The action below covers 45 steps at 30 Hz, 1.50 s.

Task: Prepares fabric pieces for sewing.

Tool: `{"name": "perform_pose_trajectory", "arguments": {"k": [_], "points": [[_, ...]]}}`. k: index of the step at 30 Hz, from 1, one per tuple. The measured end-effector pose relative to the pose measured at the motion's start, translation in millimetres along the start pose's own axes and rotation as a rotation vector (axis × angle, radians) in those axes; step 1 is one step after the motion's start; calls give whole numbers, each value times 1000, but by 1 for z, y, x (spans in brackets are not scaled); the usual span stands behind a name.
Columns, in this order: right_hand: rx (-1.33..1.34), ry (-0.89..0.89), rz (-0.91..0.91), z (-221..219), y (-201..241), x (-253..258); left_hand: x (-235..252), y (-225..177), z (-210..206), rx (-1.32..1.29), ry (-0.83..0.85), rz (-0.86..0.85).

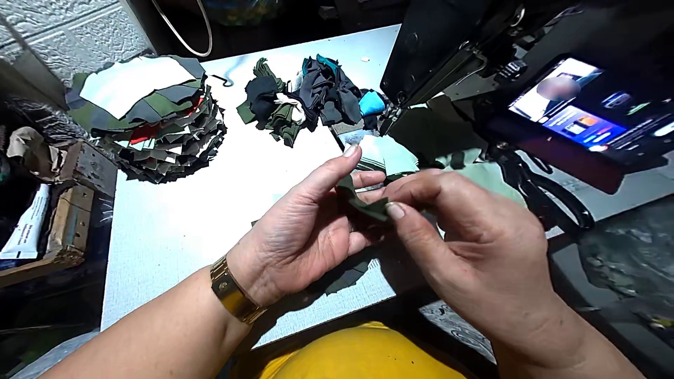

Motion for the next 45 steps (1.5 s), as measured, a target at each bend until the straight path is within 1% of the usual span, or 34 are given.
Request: {"name": "perform_pose_trajectory", "arguments": {"k": [2,4,7,9,11,13,16,18,20,22,24,27,31,34,36,39,41,45], "points": [[-22,50,95,-8,9,-1,-4,2,-2,60,21,0],[-48,81,137,-14,13,-3,-6,2,-1,109,40,-7],[-126,52,145,-12,11,-2,-6,1,-4,169,46,-18],[-171,18,133,-7,9,0,-6,1,-4,261,6,-31],[-174,-5,96,-2,5,2,-4,2,-1,262,-40,-32],[-104,-18,16,5,-4,4,-1,0,3,231,-77,-29],[92,-61,-162,14,-23,2,-1,-6,11,214,-129,-51],[252,-96,-266,15,-39,-2,-4,-10,14,235,-183,-56],[364,-118,-342,13,-50,-5,-5,-14,15,272,-197,-49],[440,-119,-394,9,-57,-8,-5,-18,15,332,-196,-68],[528,-115,-432,4,-61,-10,-5,-21,16,402,-194,-123],[633,-82,-437,-1,-59,-10,-5,-27,14,539,-193,-203],[564,-106,-330,7,-49,-7,-6,-36,6,680,-130,-287],[513,-112,-310,11,-49,-7,-5,-48,4,812,-98,-342],[471,-108,-328,10,-51,-9,-4,-56,2,980,-84,-390],[356,-56,-378,2,-55,-15,-4,-65,0,1309,-69,-488],[280,-13,-385,-4,-55,-17,-4,-66,0,1497,-76,-488],[136,43,-343,-14,-52,-20,-4,-63,2,1697,-89,-464]]}}
Point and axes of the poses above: each hand's wrist, its own x-axis towards the middle knuckle, its own z-axis out of the back of the hand, y = z × x, the point moved 10 cm from there along x, towards the middle knuckle, and after that the axes turned 5 degrees about -x, right-handed, at the moved point
